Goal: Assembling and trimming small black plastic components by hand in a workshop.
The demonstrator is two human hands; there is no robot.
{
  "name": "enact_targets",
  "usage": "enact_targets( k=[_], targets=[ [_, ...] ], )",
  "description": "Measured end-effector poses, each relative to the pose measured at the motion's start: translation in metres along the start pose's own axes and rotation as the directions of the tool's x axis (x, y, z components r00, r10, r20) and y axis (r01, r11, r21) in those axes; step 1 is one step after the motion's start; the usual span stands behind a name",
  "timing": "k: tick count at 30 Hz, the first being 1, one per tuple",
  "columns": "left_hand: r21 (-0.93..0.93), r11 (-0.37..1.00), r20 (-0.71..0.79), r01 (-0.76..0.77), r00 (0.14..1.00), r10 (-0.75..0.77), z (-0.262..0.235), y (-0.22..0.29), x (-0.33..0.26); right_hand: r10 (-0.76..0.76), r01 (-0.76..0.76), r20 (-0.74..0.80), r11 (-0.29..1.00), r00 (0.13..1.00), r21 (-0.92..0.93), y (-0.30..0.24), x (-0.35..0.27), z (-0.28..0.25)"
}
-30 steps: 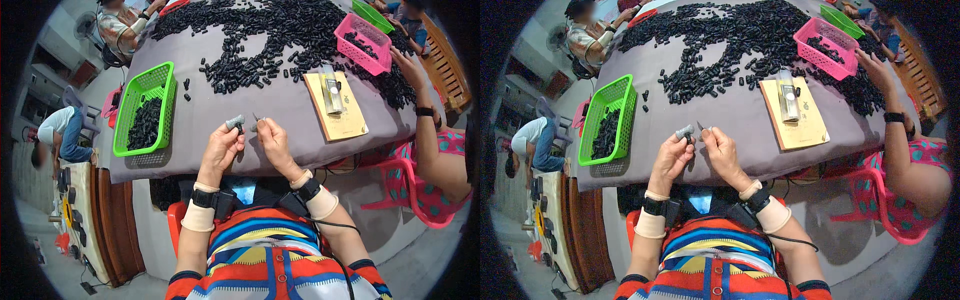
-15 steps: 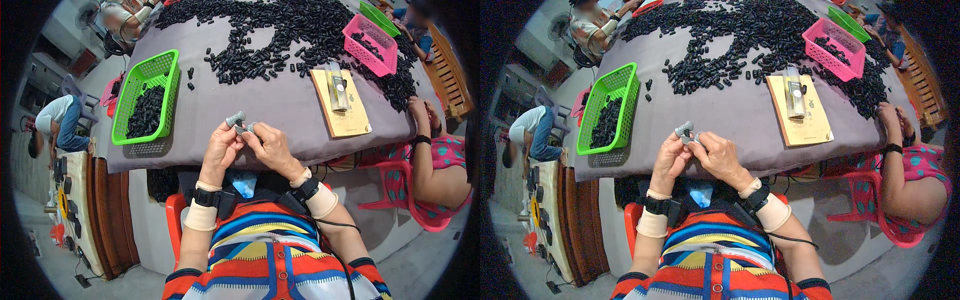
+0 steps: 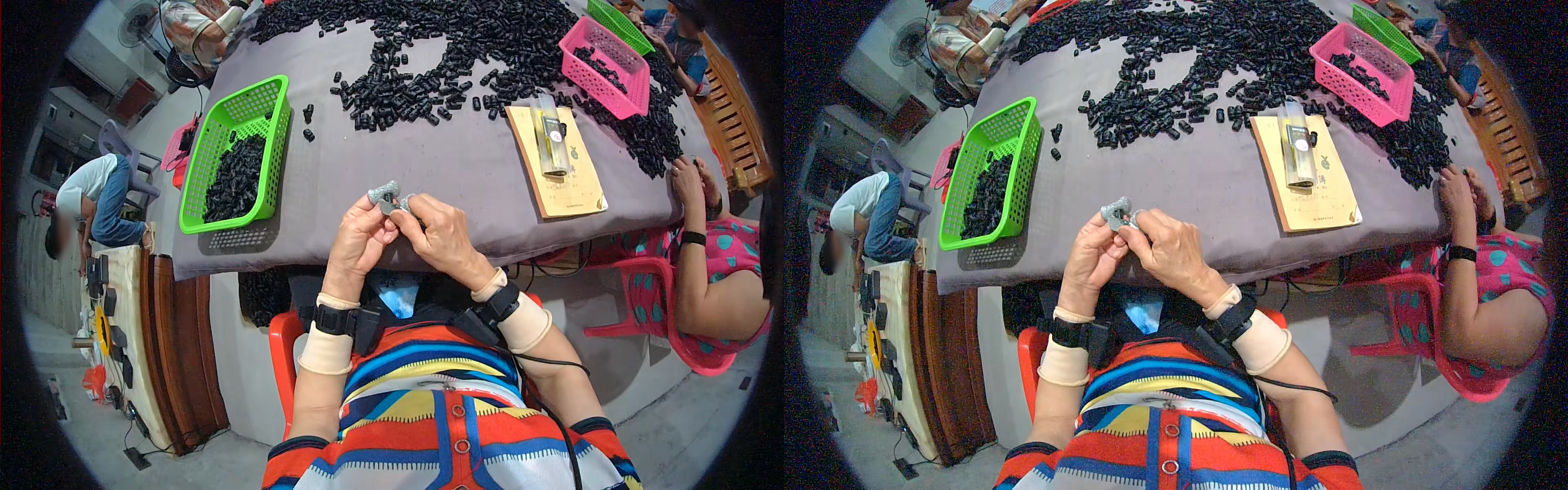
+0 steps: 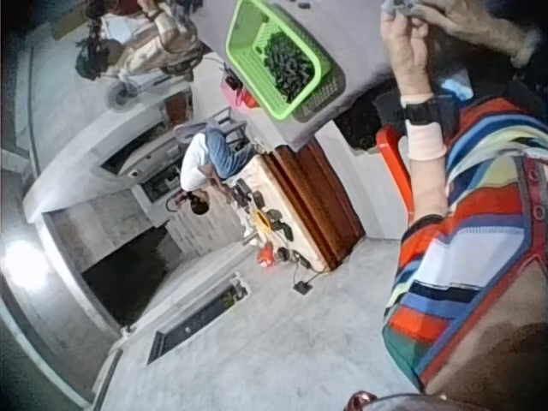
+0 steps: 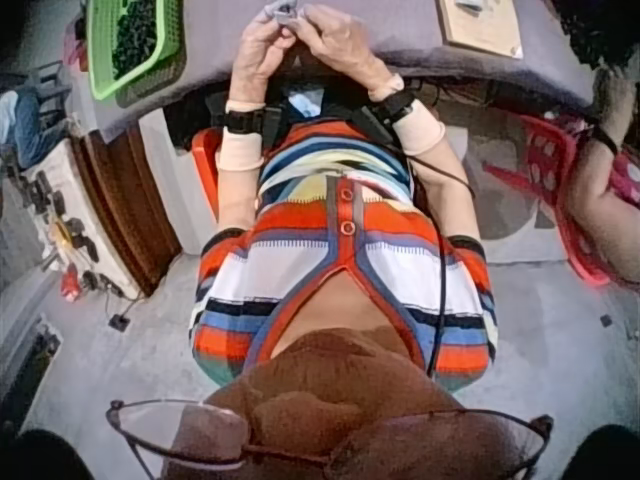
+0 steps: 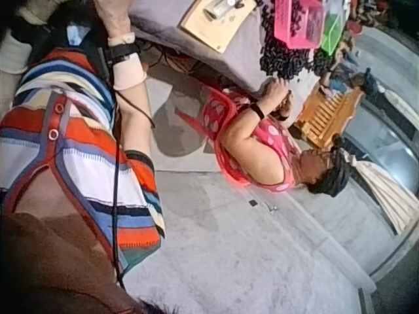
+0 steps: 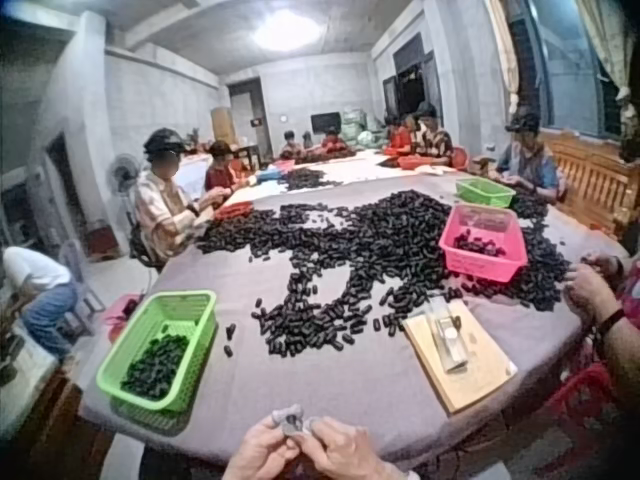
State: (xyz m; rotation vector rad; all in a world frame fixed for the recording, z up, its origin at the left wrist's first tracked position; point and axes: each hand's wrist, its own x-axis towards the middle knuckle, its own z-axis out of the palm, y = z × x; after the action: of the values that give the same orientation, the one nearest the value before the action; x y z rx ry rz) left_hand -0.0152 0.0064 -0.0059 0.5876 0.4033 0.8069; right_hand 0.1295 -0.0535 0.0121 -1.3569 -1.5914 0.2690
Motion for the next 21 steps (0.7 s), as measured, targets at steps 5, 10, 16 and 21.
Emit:
enact_targets(
  k=[5,10,16,21],
  targets=[
    [0.005,1.0,0.014,-0.007,1.0,0.007,0.0,-0.001,-0.0001,0.003,-0.002,0.013,1.0,1.0,-0.007,-0.0002,0.0003,-0.0007],
    [0.012,1.0,-0.017,-0.002,1.0,0.002,0.0007,-0.001,-0.0003,-0.008,0.009,0.016,1.0,1.0,-0.025,-0.0001,0.0005,-0.0001],
    [0.021,1.0,0.014,0.011,1.0,-0.011,0.0,0.0015,-0.0013,-0.013,0.013,0.025,1.0,1.0,-0.013,-0.0029,0.0019,-0.0022],
    [0.014,1.0,-0.045,0.013,0.999,-0.012,0.0023,0.001,-0.0025,-0.004,0.005,0.049,1.0,0.999,-0.03,-0.0022,0.001,-0.0019]
  ],
)
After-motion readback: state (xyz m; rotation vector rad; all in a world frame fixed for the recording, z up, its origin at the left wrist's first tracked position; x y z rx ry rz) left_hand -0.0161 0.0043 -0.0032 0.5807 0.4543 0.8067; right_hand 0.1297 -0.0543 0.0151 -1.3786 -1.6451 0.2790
